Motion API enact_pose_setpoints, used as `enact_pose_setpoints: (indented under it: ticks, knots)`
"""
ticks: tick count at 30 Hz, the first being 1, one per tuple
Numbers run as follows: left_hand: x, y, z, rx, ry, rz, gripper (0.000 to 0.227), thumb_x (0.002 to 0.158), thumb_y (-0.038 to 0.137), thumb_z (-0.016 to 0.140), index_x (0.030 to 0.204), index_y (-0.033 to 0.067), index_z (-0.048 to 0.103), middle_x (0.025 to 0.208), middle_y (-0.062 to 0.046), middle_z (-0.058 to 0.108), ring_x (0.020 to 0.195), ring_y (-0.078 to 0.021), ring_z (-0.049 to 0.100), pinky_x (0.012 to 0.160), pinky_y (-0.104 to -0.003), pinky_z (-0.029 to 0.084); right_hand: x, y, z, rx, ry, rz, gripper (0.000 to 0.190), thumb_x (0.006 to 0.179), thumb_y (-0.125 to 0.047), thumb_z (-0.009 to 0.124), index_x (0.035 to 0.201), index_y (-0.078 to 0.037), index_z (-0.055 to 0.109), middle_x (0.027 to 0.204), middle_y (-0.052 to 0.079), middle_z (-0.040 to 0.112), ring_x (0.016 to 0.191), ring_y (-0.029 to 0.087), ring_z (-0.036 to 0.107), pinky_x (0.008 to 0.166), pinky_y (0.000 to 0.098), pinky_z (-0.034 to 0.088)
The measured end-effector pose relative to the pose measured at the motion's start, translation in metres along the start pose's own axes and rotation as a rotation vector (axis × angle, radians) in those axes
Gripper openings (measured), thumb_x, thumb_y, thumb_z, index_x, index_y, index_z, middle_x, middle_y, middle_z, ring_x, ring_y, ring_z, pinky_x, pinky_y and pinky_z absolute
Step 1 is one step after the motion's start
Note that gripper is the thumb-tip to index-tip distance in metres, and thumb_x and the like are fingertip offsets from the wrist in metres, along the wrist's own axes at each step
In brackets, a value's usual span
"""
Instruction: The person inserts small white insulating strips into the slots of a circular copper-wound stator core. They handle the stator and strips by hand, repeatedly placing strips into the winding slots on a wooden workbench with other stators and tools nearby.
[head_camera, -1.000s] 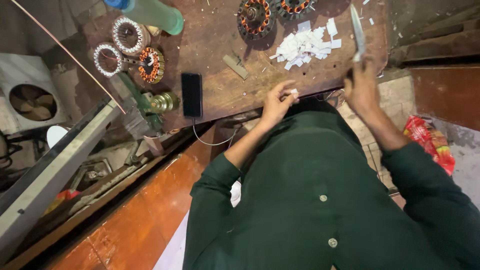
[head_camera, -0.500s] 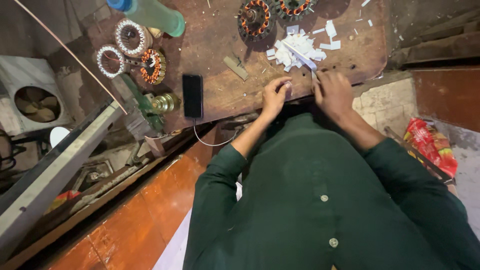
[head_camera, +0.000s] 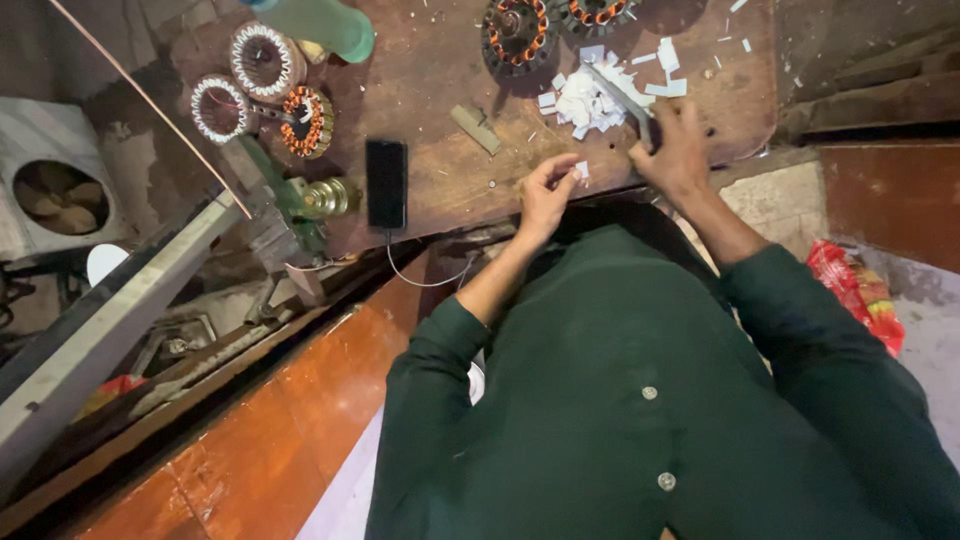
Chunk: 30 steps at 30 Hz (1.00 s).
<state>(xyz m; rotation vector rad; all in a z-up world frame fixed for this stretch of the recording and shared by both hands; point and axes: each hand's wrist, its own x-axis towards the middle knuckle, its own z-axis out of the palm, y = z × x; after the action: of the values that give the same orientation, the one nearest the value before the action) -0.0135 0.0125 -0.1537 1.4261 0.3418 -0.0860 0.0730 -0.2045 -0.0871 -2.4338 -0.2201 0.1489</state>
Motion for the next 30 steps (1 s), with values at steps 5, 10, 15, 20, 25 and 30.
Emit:
enact_pose_setpoints:
  ticks: [5,10,15,20,25,30]
  knots:
    - [-0.006,0.011,-0.004,-0.001,0.016,-0.02,0.023,0.095,0.004,0.07,0.117,-0.0033,0.071,0.104,-0.011,0.077,0.092,-0.0142,0.075,0.085,-0.028,0.06,-0.005,0.03,-0.01,0.093,0.212,0.014,0.047,0.087,-0.011,0.075,0.133,-0.003,0.065,0.114,0.022,0.055,0.1,0.037,0.063,0.087,0.046,0.055]
    - [-0.01,0.028,0.003,-0.058,-0.051,-0.046,0.022,0.096,0.005,0.07,0.117,-0.0035,0.073,0.104,-0.009,0.077,0.091,-0.0124,0.072,0.084,-0.027,0.059,-0.012,0.033,-0.014,-0.271,0.307,-0.181,0.04,0.09,-0.012,0.079,0.127,-0.002,0.068,0.122,0.021,0.057,0.107,0.039,0.063,0.09,0.0452,0.054]
    - [-0.009,0.045,0.018,-0.229,-0.153,-0.191,0.026,0.095,0.008,0.073,0.119,-0.0025,0.071,0.104,-0.008,0.076,0.09,-0.0124,0.07,0.08,-0.027,0.057,-0.03,-0.001,0.008,0.925,-0.295,0.229,0.023,0.104,-0.012,0.068,0.124,-0.001,0.07,0.107,0.01,0.071,0.092,0.016,0.067,0.082,0.0286,0.056]
    - [-0.009,0.055,0.022,-0.237,-0.148,-0.183,0.024,0.095,0.008,0.075,0.115,-0.0039,0.071,0.104,-0.009,0.075,0.094,-0.013,0.071,0.087,-0.028,0.058,-0.035,-0.008,0.014,1.177,-0.414,0.467,0.016,0.1,-0.01,0.066,0.113,-0.001,0.07,0.103,0.007,0.074,0.089,0.014,0.072,0.081,0.0294,0.061]
    - [-0.014,0.066,0.038,-0.201,-0.131,-0.136,0.021,0.096,0.006,0.074,0.114,-0.0044,0.07,0.101,-0.011,0.075,0.087,-0.0139,0.071,0.078,-0.029,0.059,-0.039,-0.018,0.018,1.11,-0.268,0.31,0.011,0.105,-0.009,0.063,0.11,0.0,0.065,0.097,0.004,0.07,0.086,0.012,0.069,0.078,0.0273,0.06]
    - [-0.016,0.1,0.04,0.233,-0.104,0.275,0.017,0.095,0.001,0.07,0.112,0.0022,0.071,0.103,-0.009,0.075,0.093,-0.0175,0.073,0.082,-0.031,0.06,-0.046,-0.032,-0.007,0.481,-0.033,-0.034,0.015,0.1,-0.003,0.07,0.112,0.005,0.074,0.096,0.011,0.07,0.087,0.017,0.07,0.076,0.0283,0.056]
